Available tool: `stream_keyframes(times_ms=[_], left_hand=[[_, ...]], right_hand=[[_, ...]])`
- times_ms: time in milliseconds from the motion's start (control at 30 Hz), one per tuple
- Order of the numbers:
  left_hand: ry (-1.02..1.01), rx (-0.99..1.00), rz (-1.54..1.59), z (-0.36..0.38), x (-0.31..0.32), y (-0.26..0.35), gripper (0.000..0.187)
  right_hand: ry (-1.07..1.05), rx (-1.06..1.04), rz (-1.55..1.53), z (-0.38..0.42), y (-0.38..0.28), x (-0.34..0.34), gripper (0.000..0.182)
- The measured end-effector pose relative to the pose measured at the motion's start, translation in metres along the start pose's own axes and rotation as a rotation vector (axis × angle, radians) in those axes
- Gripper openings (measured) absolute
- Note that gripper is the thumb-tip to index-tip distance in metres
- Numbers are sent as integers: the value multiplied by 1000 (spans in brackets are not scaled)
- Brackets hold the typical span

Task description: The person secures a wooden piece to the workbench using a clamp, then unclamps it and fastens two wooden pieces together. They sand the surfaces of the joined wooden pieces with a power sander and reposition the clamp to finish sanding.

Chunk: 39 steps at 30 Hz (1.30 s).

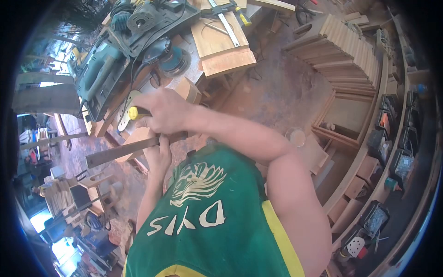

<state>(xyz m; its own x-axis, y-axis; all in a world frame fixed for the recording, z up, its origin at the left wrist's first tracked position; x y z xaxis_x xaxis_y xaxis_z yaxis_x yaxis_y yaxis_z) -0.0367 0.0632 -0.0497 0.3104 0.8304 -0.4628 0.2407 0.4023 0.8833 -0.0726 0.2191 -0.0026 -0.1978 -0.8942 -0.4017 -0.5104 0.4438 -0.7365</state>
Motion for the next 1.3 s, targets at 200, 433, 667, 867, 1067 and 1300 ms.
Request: stream_keyframes(times_ms=[200,433,667,867,1067,1300], left_hand=[[-8,9,-64,14,4,-22,44],[-60,157,-137,22,-5,-42,39],[-43,53,-224,10,-8,-24,45],[9,-86,-96,16,-6,-30,38],[23,141,-258,25,-15,-28,28],[-13,-94,-136,12,1,-1,46]], right_hand=[[-543,-41,-513,-37,12,33,35],[591,178,-118,2,-12,46,8],[-379,-19,-557,-38,13,38,24],[-308,-61,-546,-34,13,48,27],[503,148,-181,-2,-8,46,5],[-757,-83,-724,-46,10,43,28]])
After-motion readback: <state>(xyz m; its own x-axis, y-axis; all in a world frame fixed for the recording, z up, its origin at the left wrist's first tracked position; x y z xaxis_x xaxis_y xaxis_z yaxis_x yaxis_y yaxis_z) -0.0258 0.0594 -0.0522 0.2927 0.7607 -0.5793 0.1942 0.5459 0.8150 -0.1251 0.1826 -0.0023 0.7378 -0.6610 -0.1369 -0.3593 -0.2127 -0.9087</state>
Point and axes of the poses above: each hand's wrist, its own z-axis away from the middle knuckle, its own x-axis out of the palm, y = z × x, the point moved 5 cm from there along -z, towards the middle knuckle, and after that the axes turned 10 degrees about z, right-handed, at the moved point
